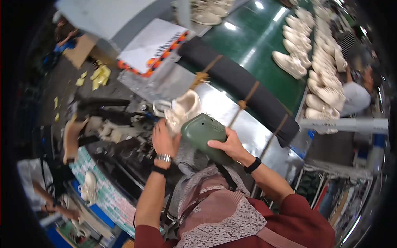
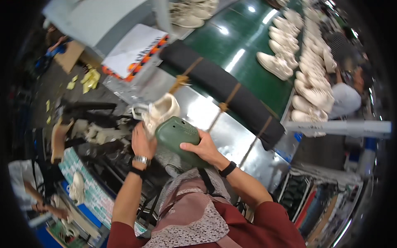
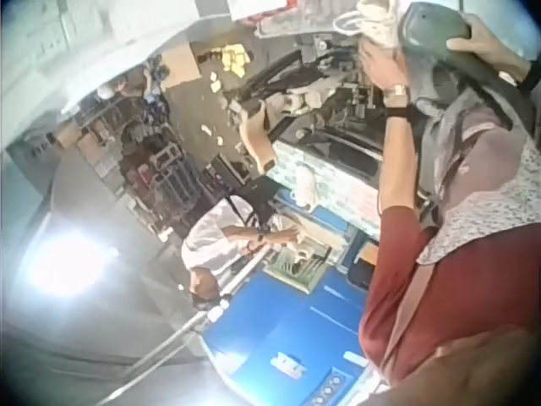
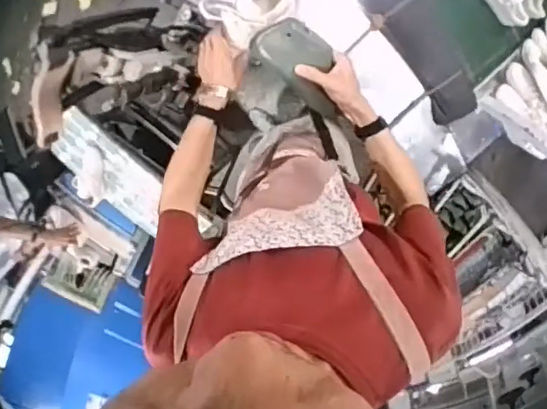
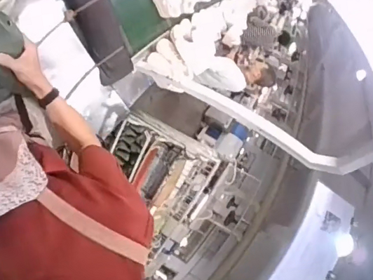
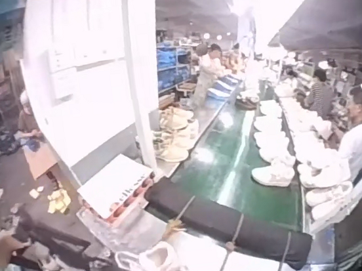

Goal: Inserting shoe lasts into white sneakers on a factory assembly line.

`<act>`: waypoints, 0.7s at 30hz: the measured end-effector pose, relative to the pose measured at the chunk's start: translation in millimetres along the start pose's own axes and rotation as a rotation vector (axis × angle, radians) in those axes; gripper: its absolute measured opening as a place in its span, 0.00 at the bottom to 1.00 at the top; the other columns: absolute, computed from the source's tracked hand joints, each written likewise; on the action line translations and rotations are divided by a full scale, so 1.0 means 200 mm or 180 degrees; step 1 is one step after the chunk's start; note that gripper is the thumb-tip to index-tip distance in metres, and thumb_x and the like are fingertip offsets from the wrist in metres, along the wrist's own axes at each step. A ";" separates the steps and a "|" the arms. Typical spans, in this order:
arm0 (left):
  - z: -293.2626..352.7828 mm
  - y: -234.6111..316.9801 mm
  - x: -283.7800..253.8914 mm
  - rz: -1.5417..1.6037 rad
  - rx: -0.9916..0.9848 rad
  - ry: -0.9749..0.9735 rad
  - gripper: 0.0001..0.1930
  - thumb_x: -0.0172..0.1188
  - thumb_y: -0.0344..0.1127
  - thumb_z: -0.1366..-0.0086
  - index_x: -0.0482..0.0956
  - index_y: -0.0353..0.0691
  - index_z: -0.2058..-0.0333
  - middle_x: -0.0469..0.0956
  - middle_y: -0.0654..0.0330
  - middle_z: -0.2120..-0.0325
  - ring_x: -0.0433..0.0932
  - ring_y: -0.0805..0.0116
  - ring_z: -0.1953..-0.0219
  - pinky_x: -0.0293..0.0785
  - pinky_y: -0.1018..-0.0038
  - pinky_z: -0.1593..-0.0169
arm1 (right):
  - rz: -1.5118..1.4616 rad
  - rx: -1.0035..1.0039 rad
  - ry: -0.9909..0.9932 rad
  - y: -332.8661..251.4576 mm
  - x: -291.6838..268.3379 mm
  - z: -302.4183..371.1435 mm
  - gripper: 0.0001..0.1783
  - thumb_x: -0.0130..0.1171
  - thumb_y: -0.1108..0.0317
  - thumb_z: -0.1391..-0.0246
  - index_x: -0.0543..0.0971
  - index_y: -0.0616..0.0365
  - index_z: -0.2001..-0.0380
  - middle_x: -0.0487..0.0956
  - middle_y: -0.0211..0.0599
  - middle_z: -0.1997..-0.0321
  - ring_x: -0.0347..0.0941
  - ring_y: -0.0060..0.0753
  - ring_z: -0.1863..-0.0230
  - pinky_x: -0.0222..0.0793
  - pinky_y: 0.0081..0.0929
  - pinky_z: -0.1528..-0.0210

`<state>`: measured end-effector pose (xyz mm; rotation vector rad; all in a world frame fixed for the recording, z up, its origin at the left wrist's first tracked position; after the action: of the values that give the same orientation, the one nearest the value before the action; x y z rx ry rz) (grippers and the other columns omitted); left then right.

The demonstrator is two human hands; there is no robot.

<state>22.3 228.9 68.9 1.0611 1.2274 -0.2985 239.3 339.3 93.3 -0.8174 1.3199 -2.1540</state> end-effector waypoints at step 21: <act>0.86 -1.95 -1.28 -0.1678 -0.0327 -0.0275 0.54 0.76 0.31 0.57 0.57 0.33 0.31 0.55 0.42 0.29 0.56 0.42 0.28 0.55 0.53 0.28 | 0.4786 -0.0002 0.2640 0.69 -0.23 0.59 0.44 0.70 0.67 0.55 0.63 0.64 0.34 0.68 0.59 0.35 0.63 0.62 0.34 0.59 0.46 0.30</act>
<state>-236.6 -195.0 90.8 0.6154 1.4156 -0.6706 367.2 239.1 -0.1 0.9957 1.4531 -1.1209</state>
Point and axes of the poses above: each hand's wrist, its own z-axis away from the middle knuckle, its own x-axis out of the palm, y = z × x, the point moved 5 cm from there along -z, towards the middle knuckle
